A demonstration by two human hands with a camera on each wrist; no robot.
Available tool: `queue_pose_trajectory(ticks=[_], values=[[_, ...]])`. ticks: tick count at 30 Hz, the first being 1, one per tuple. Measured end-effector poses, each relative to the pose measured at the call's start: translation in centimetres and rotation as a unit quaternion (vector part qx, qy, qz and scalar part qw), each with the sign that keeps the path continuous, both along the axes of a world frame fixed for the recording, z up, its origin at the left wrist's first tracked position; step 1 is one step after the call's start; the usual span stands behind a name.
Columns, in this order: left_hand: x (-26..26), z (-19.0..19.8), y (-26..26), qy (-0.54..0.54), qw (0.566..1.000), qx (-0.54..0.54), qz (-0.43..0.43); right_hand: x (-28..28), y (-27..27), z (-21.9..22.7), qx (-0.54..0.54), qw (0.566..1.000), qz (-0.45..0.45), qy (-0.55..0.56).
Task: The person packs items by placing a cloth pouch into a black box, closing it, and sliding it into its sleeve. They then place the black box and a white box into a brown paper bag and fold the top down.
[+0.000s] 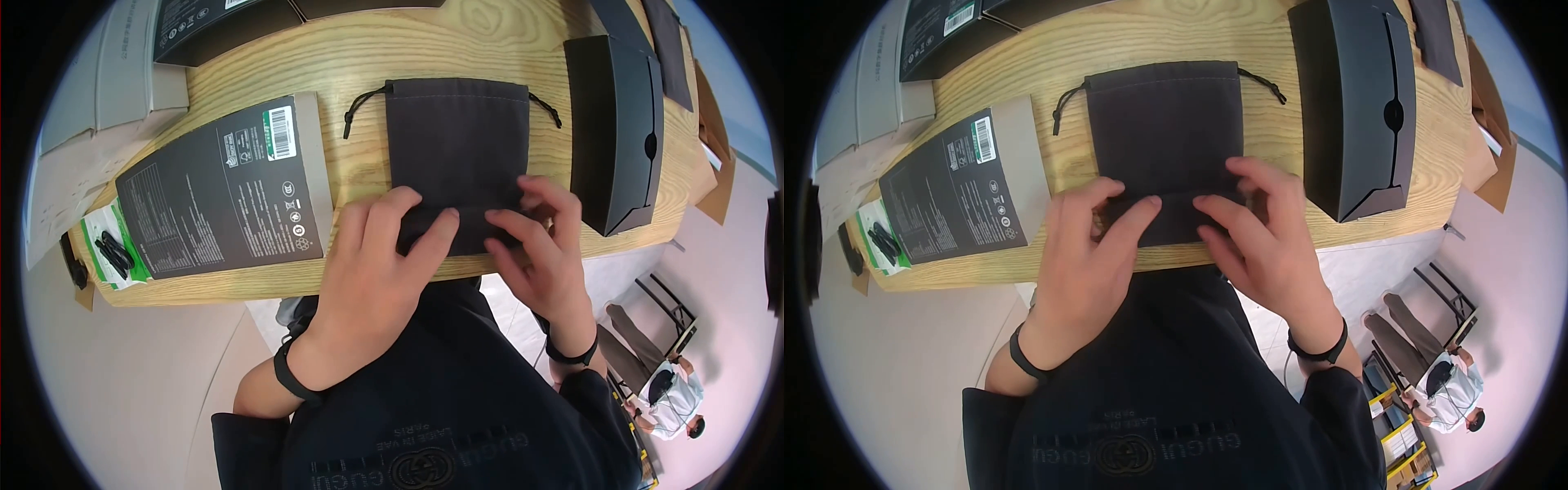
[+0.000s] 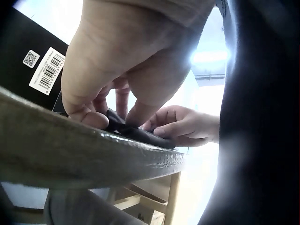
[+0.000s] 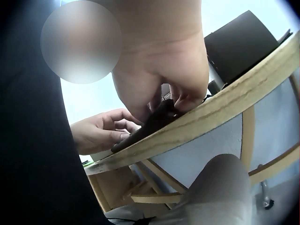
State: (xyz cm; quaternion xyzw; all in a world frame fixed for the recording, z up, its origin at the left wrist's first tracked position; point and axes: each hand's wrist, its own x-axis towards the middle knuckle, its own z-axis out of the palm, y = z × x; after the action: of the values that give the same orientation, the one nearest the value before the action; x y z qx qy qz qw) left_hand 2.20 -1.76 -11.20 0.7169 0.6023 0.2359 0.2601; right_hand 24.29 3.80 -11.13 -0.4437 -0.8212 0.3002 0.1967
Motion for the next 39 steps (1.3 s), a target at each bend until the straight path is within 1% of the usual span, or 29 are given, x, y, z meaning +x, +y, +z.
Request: queue_pose_trajectory(ticks=[1,3,4,6,10,13,15,16,18,19,21,22,24,25,27,28,30,34,36,37,39], values=[[-0.1,-0.1,-0.1,0.0,1.0,0.0,-0.001,0.2,-0.1,0.1,0.0,1.0,-0.001,0.0],[-0.4,-0.4,-0.2,0.016,0.996,0.065,-0.057,1.0,0.0,0.3,0.051,0.997,0.055,-0.035],[-0.4,-0.1,-0.2,0.016,0.996,0.065,-0.057,1.3,0.2,0.3,0.051,0.997,0.055,-0.034],[-0.5,0.8,-0.3,-0.008,0.997,-0.028,-0.073,1.6,0.5,0.5,0.023,0.992,0.101,-0.078],[-0.9,0.4,-0.8,-0.001,0.996,-0.012,-0.089,2.3,0.3,0.5,0.041,0.989,0.126,-0.072],[-1.1,0.9,-0.9,-0.014,0.995,-0.012,-0.096,2.1,0.4,1.0,0.026,0.989,0.135,-0.044],[-1.2,1.0,-0.9,-0.086,0.994,-0.014,-0.071,2.2,0.8,0.9,-0.031,0.99,0.14,0.005],[-1.1,0.9,-0.9,-0.086,0.994,-0.013,-0.071,2.1,0.8,1.0,-0.03,0.99,0.141,0.006],[-0.7,0.5,-0.7,-0.083,0.996,0.014,-0.035,1.5,0.6,1.3,-0.088,0.994,0.061,0.002],[-0.5,0.5,-0.6,-0.084,0.996,0.015,-0.035,1.1,0.6,1.3,-0.087,0.994,0.061,0.002],[-0.2,0.4,-0.3,-0.094,0.995,0.013,0.014,0.3,0.8,1.1,-0.104,0.994,-0.032,0.023],[-0.1,0.1,0.0,-0.095,0.995,0.014,0.014,0.0,0.9,1.0,-0.104,0.994,-0.032,0.023],[0.1,-0.6,0.4,-0.034,0.997,0.068,0.034,-0.4,1.2,0.8,-0.142,0.985,-0.103,0.007],[0.3,-0.7,0.5,-0.034,0.997,0.067,0.035,-0.5,1.5,0.5,-0.142,0.985,-0.102,0.007],[0.5,-0.8,0.7,-0.014,0.997,0.07,0.042,-0.6,2.0,0.0,-0.024,0.998,-0.052,-0.016],[0.5,-0.7,0.7,-0.013,0.997,0.07,0.042,-0.6,2.0,0.1,-0.024,0.998,-0.051,-0.015],[0.6,-0.5,0.5,0.0,0.999,0.024,0.045,-0.8,2.0,0.3,-0.028,0.997,-0.053,-0.038],[0.8,0.4,0.6,-0.004,0.999,0.002,0.034,-0.6,1.5,0.3,-0.045,0.996,-0.065,-0.035],[0.8,1.1,0.6,0.003,0.999,-0.039,0.015,-0.5,1.1,0.9,0.014,0.998,-0.031,-0.046],[0.8,1.0,0.5,0.003,0.999,-0.039,0.015,-0.4,1.1,1.2,0.014,0.998,-0.031,-0.046],[0.8,0.8,0.2,0.007,1.0,-0.027,0.007,0.2,1.2,1.7,0.075,0.992,0.059,-0.087]])
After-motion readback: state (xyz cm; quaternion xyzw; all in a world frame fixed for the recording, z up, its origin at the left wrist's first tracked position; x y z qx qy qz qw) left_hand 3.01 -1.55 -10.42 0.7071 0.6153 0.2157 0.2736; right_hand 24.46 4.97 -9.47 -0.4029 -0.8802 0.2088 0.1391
